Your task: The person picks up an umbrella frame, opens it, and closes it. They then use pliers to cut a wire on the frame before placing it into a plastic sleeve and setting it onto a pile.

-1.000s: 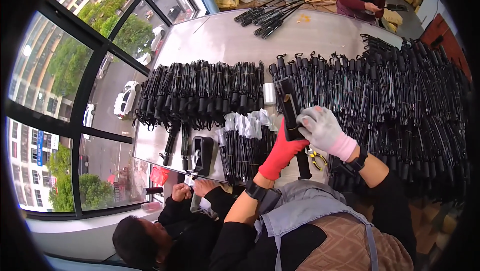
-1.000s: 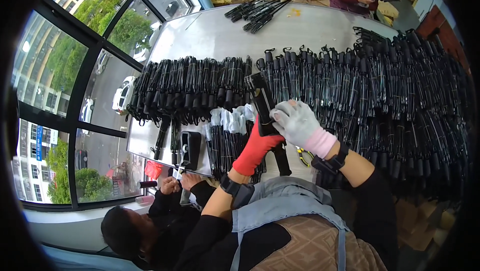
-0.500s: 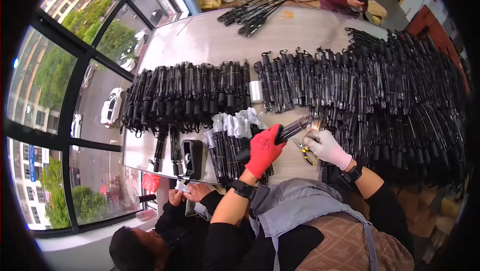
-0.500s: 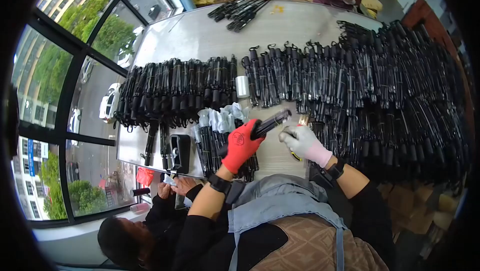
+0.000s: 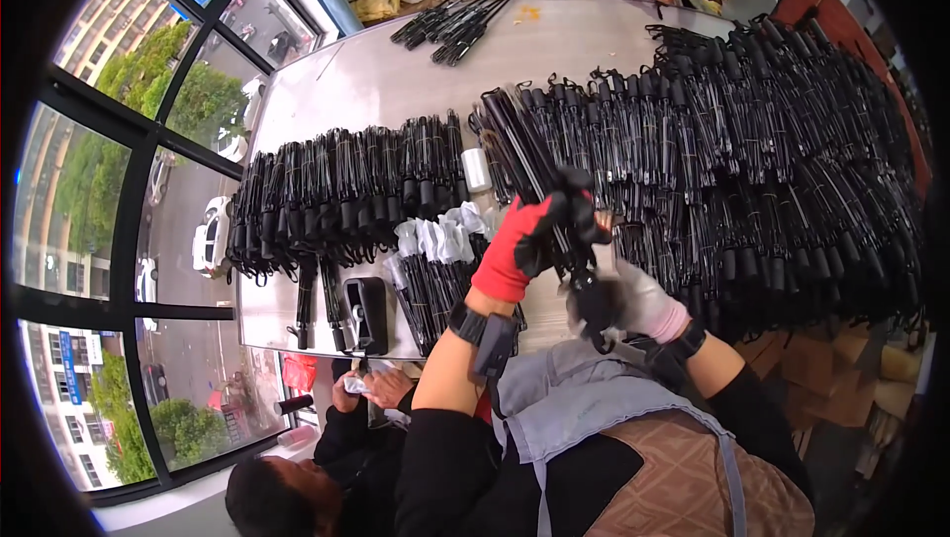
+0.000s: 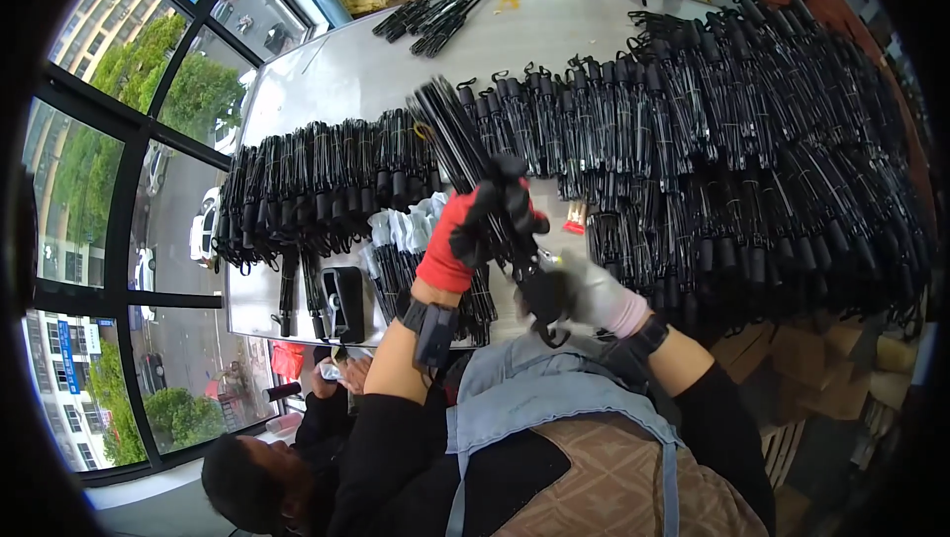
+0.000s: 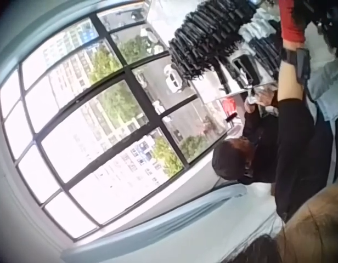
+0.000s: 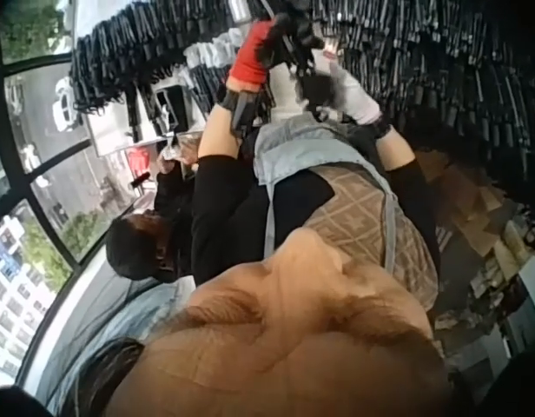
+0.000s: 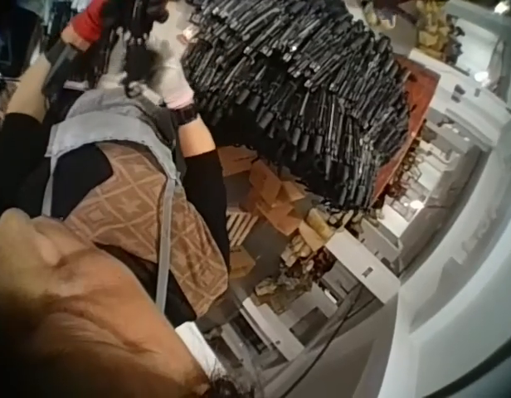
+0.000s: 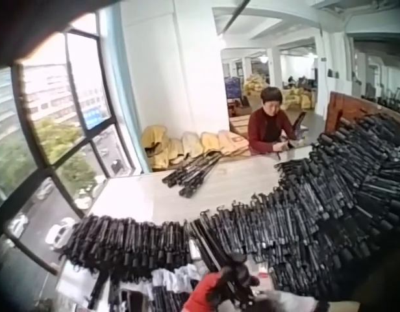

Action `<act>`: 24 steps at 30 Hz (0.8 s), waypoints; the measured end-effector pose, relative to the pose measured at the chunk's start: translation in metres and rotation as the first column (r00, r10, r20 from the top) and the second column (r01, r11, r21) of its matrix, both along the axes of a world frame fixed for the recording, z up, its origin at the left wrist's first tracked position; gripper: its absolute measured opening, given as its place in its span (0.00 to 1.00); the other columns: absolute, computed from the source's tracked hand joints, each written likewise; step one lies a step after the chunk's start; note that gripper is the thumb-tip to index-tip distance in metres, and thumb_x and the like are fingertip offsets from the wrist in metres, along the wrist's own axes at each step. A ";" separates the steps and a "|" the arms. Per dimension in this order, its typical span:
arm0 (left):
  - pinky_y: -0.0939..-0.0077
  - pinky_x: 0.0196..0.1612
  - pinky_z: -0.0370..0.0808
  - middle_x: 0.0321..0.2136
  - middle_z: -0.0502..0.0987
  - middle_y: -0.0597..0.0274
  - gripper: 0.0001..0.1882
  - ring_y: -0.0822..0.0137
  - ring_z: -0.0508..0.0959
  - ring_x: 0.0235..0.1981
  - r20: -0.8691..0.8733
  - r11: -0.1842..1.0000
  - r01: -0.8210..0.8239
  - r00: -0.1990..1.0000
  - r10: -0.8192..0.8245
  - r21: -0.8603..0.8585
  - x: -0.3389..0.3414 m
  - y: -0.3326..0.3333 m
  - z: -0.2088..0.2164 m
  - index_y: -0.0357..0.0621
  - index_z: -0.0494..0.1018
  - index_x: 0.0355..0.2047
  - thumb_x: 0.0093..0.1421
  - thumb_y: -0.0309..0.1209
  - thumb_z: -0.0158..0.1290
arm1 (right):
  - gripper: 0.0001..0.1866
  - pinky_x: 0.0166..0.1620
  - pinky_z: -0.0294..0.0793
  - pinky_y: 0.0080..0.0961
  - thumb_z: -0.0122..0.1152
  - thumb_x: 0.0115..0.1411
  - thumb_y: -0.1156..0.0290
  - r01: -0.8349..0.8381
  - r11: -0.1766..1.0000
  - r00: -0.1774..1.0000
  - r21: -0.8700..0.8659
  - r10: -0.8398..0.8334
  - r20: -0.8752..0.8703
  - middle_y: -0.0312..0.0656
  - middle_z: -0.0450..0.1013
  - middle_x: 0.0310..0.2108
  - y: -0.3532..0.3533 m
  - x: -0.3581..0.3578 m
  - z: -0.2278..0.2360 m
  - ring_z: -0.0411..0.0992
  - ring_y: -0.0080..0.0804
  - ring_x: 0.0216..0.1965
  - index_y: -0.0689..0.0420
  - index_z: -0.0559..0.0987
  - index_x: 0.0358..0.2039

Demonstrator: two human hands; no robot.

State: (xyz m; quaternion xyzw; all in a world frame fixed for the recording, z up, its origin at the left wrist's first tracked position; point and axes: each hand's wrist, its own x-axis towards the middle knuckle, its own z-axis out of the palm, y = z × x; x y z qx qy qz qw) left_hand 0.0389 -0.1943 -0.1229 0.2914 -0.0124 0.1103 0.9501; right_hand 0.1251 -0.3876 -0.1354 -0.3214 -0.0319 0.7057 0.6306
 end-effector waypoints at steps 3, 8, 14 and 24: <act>0.64 0.46 0.77 0.41 0.78 0.58 0.24 0.60 0.80 0.43 -0.083 0.994 -0.061 0.995 0.053 -0.092 0.014 -0.013 0.021 0.37 0.67 0.55 0.65 0.41 0.52 | 0.25 0.32 0.72 0.36 0.52 0.64 0.53 -0.152 0.980 0.858 0.131 0.065 0.510 0.39 0.73 0.31 0.004 0.012 0.008 0.74 0.37 0.30 0.63 0.72 0.51; 0.62 0.48 0.77 0.40 0.78 0.57 0.24 0.60 0.80 0.43 -0.049 0.901 -0.400 0.916 0.398 -0.169 0.031 -0.038 0.020 0.39 0.67 0.55 0.65 0.43 0.49 | 0.21 0.30 0.71 0.30 0.53 0.65 0.55 0.051 0.969 -0.535 0.241 -0.178 0.826 0.38 0.71 0.28 0.025 0.029 0.030 0.72 0.32 0.28 0.63 0.72 0.44; 0.67 0.39 0.78 0.30 0.77 0.62 0.21 0.65 0.79 0.32 0.319 0.971 -0.208 0.918 0.237 -0.120 0.057 0.001 0.025 0.40 0.68 0.51 0.65 0.42 0.50 | 0.19 0.25 0.66 0.19 0.50 0.67 0.55 -0.073 0.978 0.526 0.195 -0.129 0.841 0.34 0.67 0.22 0.031 0.035 0.063 0.68 0.20 0.22 0.61 0.70 0.34; 0.73 0.34 0.77 0.25 0.74 0.64 0.18 0.68 0.75 0.24 -0.105 0.810 -0.568 0.805 0.584 0.145 0.055 0.004 0.060 0.37 0.71 0.48 0.64 0.38 0.49 | 0.16 0.22 0.61 0.16 0.47 0.69 0.59 -0.022 0.962 0.480 0.271 -0.227 0.847 0.31 0.66 0.21 0.070 0.026 0.042 0.62 0.16 0.17 0.61 0.71 0.34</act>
